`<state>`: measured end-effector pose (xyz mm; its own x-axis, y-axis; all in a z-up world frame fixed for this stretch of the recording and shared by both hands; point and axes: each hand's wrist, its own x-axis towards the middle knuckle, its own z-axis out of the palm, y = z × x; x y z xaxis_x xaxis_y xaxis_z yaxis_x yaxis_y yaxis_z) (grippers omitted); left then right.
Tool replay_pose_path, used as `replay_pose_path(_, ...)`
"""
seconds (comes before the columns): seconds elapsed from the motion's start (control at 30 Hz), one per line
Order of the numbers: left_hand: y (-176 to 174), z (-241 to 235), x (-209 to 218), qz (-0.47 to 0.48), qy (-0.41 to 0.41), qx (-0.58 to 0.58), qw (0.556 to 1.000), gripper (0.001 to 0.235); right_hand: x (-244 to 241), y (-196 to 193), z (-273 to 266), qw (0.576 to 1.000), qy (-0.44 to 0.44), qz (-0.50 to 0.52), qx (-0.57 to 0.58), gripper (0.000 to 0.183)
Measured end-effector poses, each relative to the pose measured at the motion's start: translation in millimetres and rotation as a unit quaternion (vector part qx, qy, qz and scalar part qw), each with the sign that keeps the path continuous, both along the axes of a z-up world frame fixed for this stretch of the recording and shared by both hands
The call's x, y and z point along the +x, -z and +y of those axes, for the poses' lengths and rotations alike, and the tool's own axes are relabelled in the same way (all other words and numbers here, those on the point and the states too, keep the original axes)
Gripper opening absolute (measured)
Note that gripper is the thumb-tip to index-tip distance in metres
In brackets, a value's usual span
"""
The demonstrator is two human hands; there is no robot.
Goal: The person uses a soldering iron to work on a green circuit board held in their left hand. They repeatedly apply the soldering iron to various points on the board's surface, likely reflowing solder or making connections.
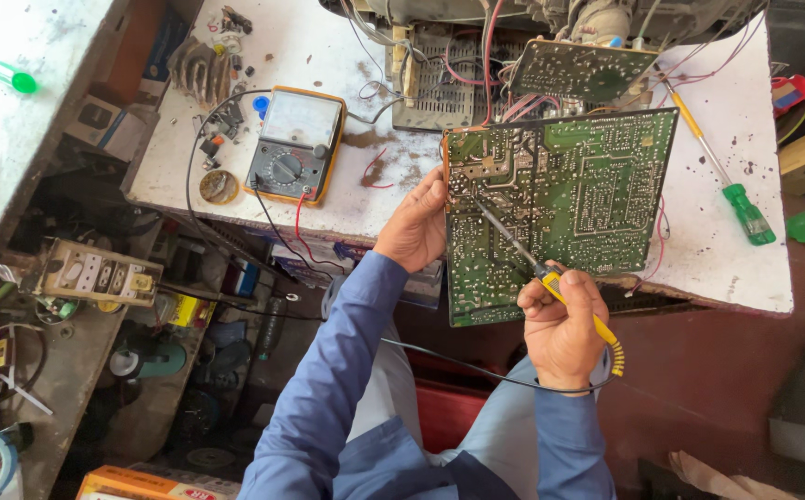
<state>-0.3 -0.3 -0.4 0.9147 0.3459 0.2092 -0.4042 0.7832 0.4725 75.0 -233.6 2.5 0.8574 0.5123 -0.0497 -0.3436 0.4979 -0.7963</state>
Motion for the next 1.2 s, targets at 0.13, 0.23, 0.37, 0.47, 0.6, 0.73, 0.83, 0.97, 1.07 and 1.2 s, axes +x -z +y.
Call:
replay_pose_path(0.13, -2, -1, -1, -0.003, -0.009, 0.004, 1.000, 0.063, -2, 0, -3, 1.000, -0.012, 0.015, 0.016, 0.029)
replay_pose_path(0.23, -3, -4, -2, 0.005, -0.033, 0.011, 0.999, 0.060, -4, 0, -8, 0.999, -0.016, 0.031, 0.024, 0.028)
replay_pose_path(0.37, 0, -11, -5, 0.028, -0.093, 0.016, 0.995, 0.054, -6, -1, -11, 0.998, -0.025, 0.034, 0.044, 0.028)
replay_pose_path(0.47, 2, -18, -15, 0.112, -0.188, 0.093, 0.971, 0.044, -7, -4, -12, 0.996, -0.026, 0.054, 0.068, 0.026)
replay_pose_path(0.6, -4, -29, -38, 0.178, -0.328, 0.247, 0.894, 0.035, -8, -7, -12, 0.992, -0.043, 0.084, 0.084, 0.024)
replay_pose_path(0.73, -27, -30, -57, 0.163, -0.356, 0.358, 0.847, 0.040, -12, -8, -9, 0.990, -0.058, 0.098, 0.086, 0.024)
replay_pose_path(0.83, -47, -29, -64, 0.175, -0.348, 0.419, 0.820, 0.043, -16, -9, -6, 0.989, -0.080, 0.088, 0.090, 0.026)
replay_pose_path(0.97, -61, -28, -65, 0.217, -0.363, 0.454, 0.784, 0.036, -20, -9, -2, 0.991, -0.081, 0.066, 0.078, 0.028)
replay_pose_path(1.07, -60, -29, -65, 0.195, -0.405, 0.473, 0.758, 0.023, -22, -10, -2, 0.993, -0.073, 0.061, 0.065, 0.028)
replay_pose_path(1.2, -57, -29, -64, 0.178, -0.426, 0.458, 0.760, 0.012, -24, -12, 0, 0.994, -0.068, 0.061, 0.053, 0.028)
